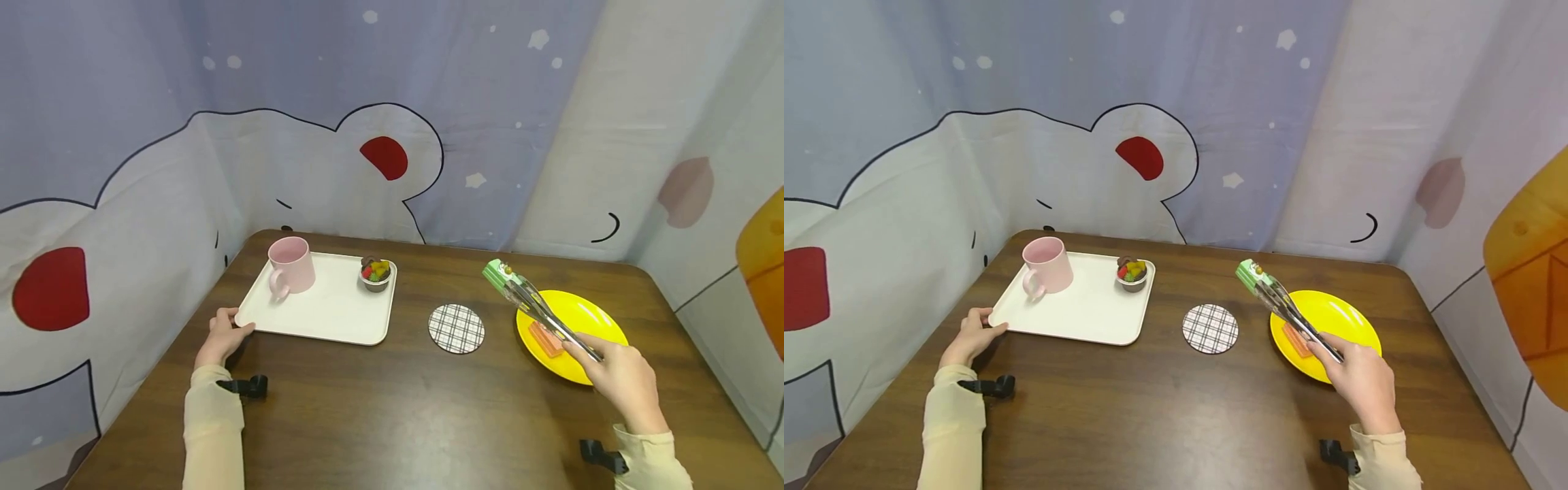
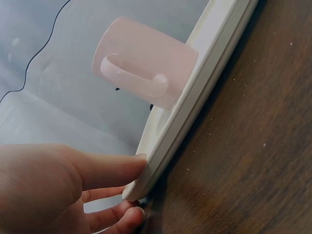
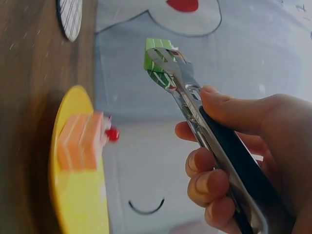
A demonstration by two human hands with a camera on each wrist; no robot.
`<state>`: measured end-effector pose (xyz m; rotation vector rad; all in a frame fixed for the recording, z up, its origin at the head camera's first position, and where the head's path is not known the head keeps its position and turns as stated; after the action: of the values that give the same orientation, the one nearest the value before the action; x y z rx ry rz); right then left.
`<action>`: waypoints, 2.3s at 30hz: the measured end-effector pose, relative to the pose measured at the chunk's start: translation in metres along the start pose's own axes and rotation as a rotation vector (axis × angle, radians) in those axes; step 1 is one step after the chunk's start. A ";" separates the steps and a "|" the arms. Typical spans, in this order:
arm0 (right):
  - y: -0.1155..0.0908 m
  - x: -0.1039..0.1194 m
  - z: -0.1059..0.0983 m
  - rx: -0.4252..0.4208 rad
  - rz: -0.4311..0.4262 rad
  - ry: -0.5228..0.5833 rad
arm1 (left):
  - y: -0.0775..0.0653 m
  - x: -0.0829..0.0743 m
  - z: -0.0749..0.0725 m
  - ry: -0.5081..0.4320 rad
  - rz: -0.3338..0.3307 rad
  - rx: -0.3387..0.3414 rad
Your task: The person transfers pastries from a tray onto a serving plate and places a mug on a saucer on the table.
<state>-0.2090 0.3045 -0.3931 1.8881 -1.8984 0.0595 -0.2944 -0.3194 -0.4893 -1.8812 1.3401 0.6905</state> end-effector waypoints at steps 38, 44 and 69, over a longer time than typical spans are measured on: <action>-0.032 -0.091 0.006 0.218 0.249 -0.097 | 0.000 0.001 0.001 0.009 -0.008 -0.018; -0.032 -0.095 0.007 0.286 0.276 -0.102 | -0.001 0.000 0.000 0.005 -0.010 -0.016; -0.042 -0.070 -0.013 0.194 0.286 -0.050 | 0.001 0.002 0.001 -0.018 -0.017 -0.008</action>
<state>-0.1689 0.3718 -0.4177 1.7342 -2.2561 0.2982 -0.2947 -0.3201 -0.4917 -1.8861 1.3104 0.7035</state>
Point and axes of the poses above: each hand's wrist, its own y-axis towards the middle knuckle, its own z-axis out of the palm, x = y × z, the point moved 5 cm from there along y, towards the middle knuckle
